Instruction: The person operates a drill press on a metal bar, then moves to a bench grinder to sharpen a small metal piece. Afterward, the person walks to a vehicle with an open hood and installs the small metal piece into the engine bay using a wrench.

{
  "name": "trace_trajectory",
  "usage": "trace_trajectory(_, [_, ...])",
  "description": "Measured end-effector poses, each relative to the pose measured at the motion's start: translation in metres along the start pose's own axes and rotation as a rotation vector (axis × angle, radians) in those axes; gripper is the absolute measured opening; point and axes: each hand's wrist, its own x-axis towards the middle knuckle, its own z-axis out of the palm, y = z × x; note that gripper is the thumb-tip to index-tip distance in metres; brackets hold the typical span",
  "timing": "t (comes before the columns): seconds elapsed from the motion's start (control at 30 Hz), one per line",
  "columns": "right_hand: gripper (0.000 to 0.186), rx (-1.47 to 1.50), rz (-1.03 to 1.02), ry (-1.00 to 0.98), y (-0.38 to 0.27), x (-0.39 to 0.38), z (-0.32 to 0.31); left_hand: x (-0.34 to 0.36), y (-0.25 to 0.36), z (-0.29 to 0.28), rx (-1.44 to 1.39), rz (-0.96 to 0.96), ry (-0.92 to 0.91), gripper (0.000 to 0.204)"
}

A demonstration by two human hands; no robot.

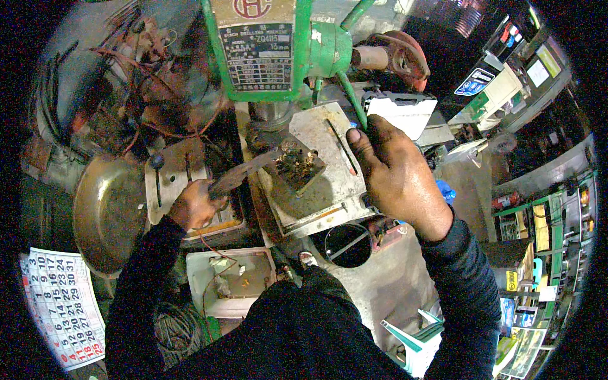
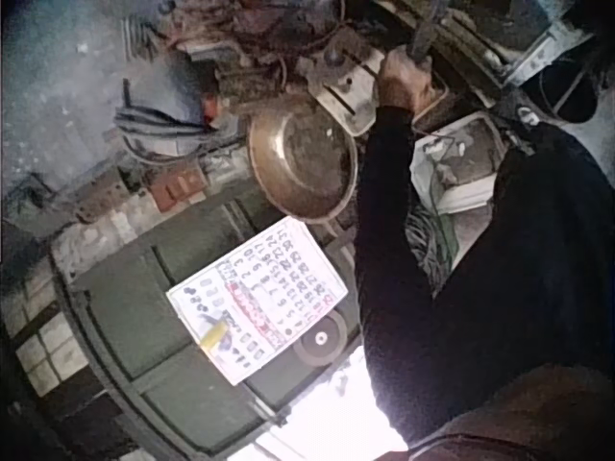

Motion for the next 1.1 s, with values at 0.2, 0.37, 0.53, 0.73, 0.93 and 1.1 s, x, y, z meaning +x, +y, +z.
trace_trajectory(0.2, [0.043, 0.023, -0.042, 0.011, -0.003, -0.002, -0.003, -0.008, -0.001, 0.007, 0.135, 0.229, 0.182, 0.043])
trace_trajectory(0.37, [0.042, -0.022, 0.04, -0.009, 0.0, -0.001, -0.001, -0.007, 0.002, 0.013, 0.033, 0.028, 0.114, 0.042])
trace_trajectory(0.53, [0.042, 0.008, 0.007, 0.02, -0.003, -0.004, -0.001, -0.008, 0.006, 0.013, 0.164, 0.099, 0.168, 0.041])
trace_trajectory(0.73, [0.038, -0.003, -0.083, 0.044, -0.007, -0.006, -0.003, -0.013, 0.015, 0.014, 0.121, -0.023, 0.089, 0.039])
trace_trajectory(0.93, [0.038, 0.03, -0.064, 0.005, -0.007, -0.004, -0.007, -0.019, 0.026, 0.021, -0.014, -0.09, 0.109, 0.036])
trace_trajectory(1.1, [0.04, 0.036, -0.015, 0.041, -0.004, -0.004, 0.001, -0.021, 0.026, 0.021, 0.045, -0.096, 0.117, 0.037])
